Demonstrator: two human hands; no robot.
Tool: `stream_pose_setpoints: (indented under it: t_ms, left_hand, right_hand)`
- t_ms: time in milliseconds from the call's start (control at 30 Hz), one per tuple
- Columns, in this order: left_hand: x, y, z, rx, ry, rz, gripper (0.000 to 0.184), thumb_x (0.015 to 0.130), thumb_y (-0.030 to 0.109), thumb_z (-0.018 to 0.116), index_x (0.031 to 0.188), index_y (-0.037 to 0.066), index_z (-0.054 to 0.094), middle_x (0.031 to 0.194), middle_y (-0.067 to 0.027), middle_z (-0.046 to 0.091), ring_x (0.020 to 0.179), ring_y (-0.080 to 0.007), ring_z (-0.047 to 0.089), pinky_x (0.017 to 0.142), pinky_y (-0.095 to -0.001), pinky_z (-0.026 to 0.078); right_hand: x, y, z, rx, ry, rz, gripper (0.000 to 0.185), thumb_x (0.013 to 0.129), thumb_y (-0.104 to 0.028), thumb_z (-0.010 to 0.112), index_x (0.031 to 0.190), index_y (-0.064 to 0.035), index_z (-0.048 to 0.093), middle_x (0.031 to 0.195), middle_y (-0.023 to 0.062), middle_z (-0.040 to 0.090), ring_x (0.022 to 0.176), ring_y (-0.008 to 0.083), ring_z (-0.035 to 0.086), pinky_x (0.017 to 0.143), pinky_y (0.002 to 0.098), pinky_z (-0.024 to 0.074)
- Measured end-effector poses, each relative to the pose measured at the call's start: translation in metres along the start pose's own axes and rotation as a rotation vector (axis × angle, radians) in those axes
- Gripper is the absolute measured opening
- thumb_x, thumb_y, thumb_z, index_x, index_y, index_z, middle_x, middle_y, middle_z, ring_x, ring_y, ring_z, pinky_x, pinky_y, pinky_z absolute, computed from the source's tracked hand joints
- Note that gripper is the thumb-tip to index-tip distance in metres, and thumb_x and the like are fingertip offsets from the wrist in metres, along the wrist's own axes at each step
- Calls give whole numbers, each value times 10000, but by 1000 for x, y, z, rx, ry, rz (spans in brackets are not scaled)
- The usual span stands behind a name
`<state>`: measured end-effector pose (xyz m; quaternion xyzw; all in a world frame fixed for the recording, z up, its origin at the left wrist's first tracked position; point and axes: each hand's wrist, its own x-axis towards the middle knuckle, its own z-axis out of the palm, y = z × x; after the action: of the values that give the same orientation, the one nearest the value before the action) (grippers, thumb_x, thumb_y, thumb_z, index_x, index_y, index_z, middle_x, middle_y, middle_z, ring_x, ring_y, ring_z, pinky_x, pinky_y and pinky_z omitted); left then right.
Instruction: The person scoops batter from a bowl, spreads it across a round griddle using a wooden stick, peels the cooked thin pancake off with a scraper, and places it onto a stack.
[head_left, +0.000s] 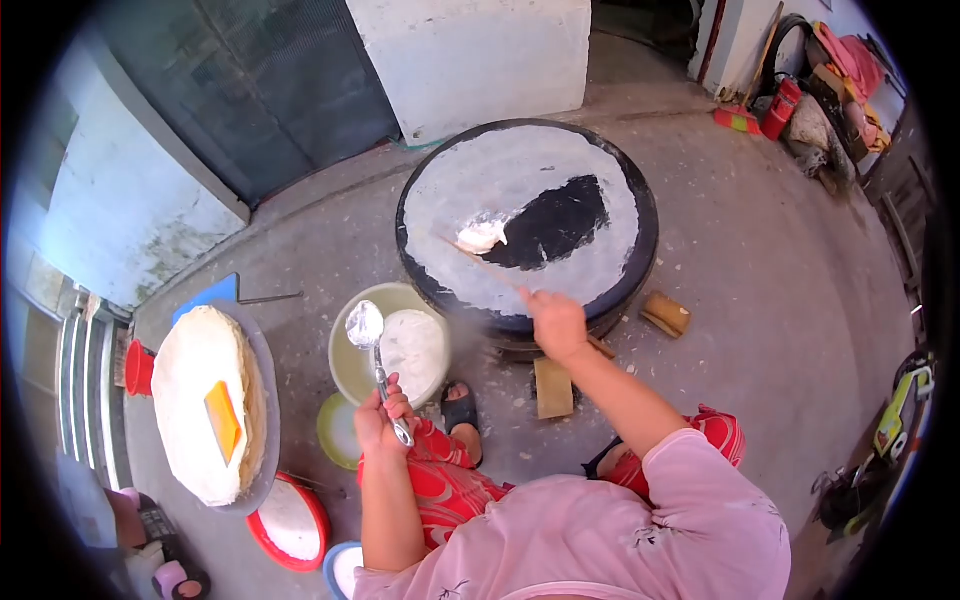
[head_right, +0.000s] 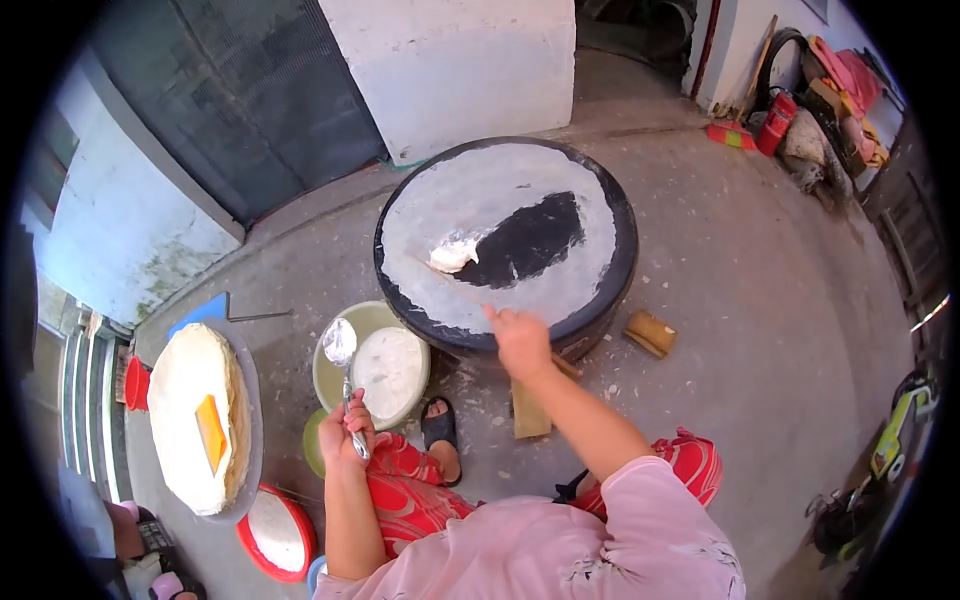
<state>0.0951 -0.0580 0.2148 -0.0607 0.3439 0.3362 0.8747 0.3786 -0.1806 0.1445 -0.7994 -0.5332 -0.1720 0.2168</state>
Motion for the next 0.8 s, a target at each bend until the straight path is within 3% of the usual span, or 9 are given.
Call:
stream_pose_setpoints:
  t_ms: [200, 300, 367, 467, 600, 667, 733, 767, 800]
  left_hand:
    - [1, 4, -9, -12, -11, -45, 293, 931, 171, 336, 1050, -69, 456, 716, -54, 473, 502, -95, 399, 406, -199, 349]
    - [2, 3, -10, 0, -7, -23, 298, 933, 176, 339, 1052, -72, 455, 718, -55, 474, 506, -95, 402, 409, -200, 349]
    - [1, 4, -7, -7, 0, -19, 305, 936, 181, 336, 1057, -74, 452, 720, -56, 472, 510, -96, 404, 412, -203, 349]
    - [0, 2, -5, 3, -14, -19, 304, 934, 176, 336, 1061, -74, 452, 720, -56, 471, 509, -96, 403, 411, -205, 348]
    - [-2, 0, -4, 2, -21, -43, 301, 933, 171, 335, 1064, -74, 451, 718, -55, 470, 507, -94, 403, 411, -205, 348]
    - [0, 0, -5, 7, -11, -31, 299, 931, 166, 336, 1068, -74, 449, 719, -53, 469, 509, -93, 405, 413, -205, 349]
    - [1, 1, -6, 12, -14, -28, 303, 932, 170, 332, 1071, -74, 448, 718, -52, 468, 510, -93, 406, 414, -207, 350]
    - [2, 1, -5, 13, -14, -22, 308, 934, 173, 329, 1075, -74, 446, 718, -52, 468, 512, -93, 408, 415, -208, 351]
    - [2, 0, -4, 16, -13, -22, 308, 934, 173, 329, 1075, -74, 446, 718, -52, 468, 512, -93, 408, 415, -208, 351]
  right_hand:
    - [1, 35, 0, -230, -148, 193, 375, 745, -64, 500, 1110, -113, 568, 788, 60, 565, 662, 245, 577, 557, 350, 475]
    - [3, 29, -10, -147, -130, 352, 393, 726, -47, 521, 1113, -105, 556, 791, 82, 562, 667, 266, 575, 576, 359, 480]
    - [-11, 13, -5, 111, 0, 341, 437, 679, -30, 536, 1104, -128, 561, 812, 106, 550, 688, 303, 576, 587, 399, 481]
    - [-28, 22, 3, -4, -144, 41, 414, 691, -44, 529, 1103, -78, 539, 812, 104, 558, 688, 275, 581, 579, 402, 471]
    - [0, 75, -16, -237, -148, 312, 367, 722, -55, 515, 1086, -84, 547, 802, 92, 568, 694, 283, 591, 590, 388, 482]
    - [10, 78, -24, -51, -138, 487, 350, 724, -56, 519, 1070, -94, 557, 820, 117, 574, 726, 323, 594, 641, 418, 487]
    - [4, 64, -11, 184, 39, 580, 343, 710, -69, 532, 1049, -102, 568, 838, 143, 575, 759, 355, 588, 680, 444, 483]
    - [-3, 52, -5, 174, 38, 552, 350, 687, -93, 551, 1036, -96, 572, 855, 145, 572, 773, 368, 579, 705, 453, 478]
    - [-8, 44, -13, 121, -18, 366, 333, 693, -75, 549, 1025, -94, 573, 852, 125, 568, 752, 336, 587, 659, 440, 486]
